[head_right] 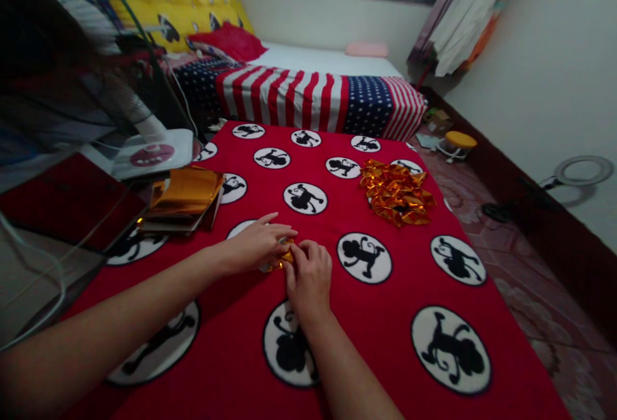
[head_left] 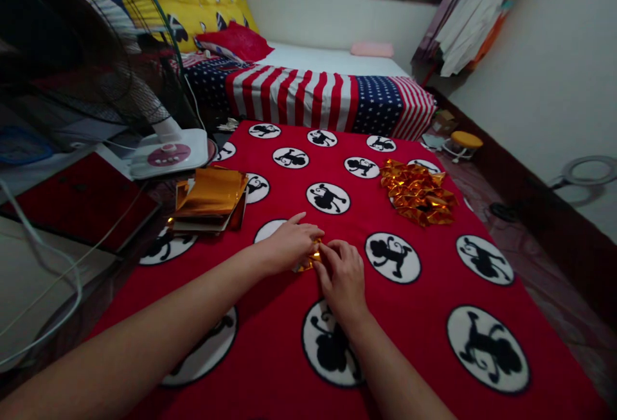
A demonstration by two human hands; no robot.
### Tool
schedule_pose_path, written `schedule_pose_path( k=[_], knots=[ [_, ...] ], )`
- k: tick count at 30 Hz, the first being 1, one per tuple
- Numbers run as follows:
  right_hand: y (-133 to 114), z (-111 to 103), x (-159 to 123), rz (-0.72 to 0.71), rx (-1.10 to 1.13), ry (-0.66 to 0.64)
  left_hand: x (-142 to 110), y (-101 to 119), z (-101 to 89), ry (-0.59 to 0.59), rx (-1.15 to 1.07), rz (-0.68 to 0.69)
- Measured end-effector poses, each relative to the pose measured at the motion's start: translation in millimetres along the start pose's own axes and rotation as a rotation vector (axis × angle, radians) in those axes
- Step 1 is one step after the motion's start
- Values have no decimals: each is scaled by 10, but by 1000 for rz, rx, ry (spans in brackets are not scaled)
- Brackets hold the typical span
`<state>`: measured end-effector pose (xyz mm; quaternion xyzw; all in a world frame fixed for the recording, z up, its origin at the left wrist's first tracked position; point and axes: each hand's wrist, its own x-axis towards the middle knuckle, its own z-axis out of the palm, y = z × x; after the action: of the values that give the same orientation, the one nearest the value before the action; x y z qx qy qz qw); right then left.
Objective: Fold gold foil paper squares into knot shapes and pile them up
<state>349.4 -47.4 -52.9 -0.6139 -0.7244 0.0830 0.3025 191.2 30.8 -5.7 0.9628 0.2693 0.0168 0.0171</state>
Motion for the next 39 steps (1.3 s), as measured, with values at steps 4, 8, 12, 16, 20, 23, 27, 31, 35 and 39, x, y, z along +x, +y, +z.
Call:
schedule_pose_path(
  k=[4, 8, 12, 16, 20, 23, 27, 31, 35, 39],
  knots=[
    [-5, -8, 5, 9, 24, 1, 8, -111, 29, 3, -30, 50],
    [7, 2, 6, 23, 58, 20, 36, -190, 43, 23, -42, 91],
    [45, 13, -2, 35, 117, 53, 41, -200, -2, 32, -59, 72],
    [95, -4, 1, 39, 157, 91, 19, -165, -56, 36, -61, -29],
    [148, -51, 27, 30, 175, 98, 11, -124, -52, -21, -126, -185],
    [183, -98, 25, -28, 200, 12, -23, -58, -22, -96, -216, -304],
    [219, -158, -45, -102, 227, -81, -157, 82, 20, -118, -326, -394],
    [247, -201, -131, -159, 249, -119, -304, 197, 89, 49, -343, -376],
    [270, -249, -157, -244, 252, -155, -377, 268, 201, 150, -299, -222],
    [287, -333, -142, -320, 240, -249, -429, 392, 282, 185, -321, -143]
  ],
)
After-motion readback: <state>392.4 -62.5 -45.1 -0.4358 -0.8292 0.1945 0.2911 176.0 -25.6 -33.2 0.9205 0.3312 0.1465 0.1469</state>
